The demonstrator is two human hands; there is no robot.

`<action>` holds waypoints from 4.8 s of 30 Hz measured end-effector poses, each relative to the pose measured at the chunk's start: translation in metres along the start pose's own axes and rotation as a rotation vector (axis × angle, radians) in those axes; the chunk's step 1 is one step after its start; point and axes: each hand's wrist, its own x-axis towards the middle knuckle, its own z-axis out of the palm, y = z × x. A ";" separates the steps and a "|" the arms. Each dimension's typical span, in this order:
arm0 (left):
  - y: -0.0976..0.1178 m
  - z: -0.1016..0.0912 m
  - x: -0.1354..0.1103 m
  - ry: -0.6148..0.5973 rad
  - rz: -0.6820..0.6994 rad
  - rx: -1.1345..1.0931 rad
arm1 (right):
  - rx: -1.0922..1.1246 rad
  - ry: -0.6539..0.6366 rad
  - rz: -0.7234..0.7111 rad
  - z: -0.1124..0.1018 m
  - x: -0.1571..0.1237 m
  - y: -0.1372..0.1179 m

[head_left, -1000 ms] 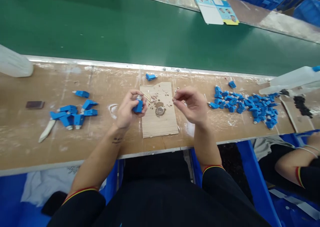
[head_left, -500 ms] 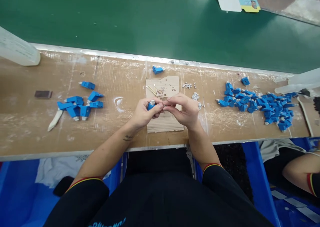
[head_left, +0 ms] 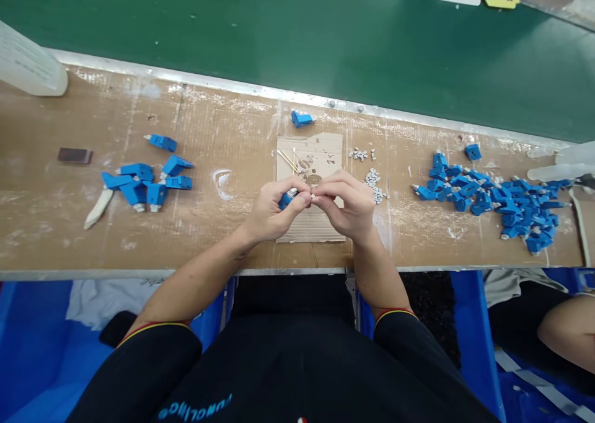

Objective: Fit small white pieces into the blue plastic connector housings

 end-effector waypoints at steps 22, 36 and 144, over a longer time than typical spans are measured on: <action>-0.006 -0.002 -0.002 -0.048 0.219 -0.008 | 0.110 -0.048 -0.013 0.002 0.002 -0.001; -0.017 -0.026 0.019 0.365 -0.335 -0.631 | -0.347 -0.484 0.244 -0.048 -0.003 0.032; -0.004 0.001 0.005 -0.050 -0.306 -0.650 | 0.044 0.056 0.052 -0.001 -0.003 0.001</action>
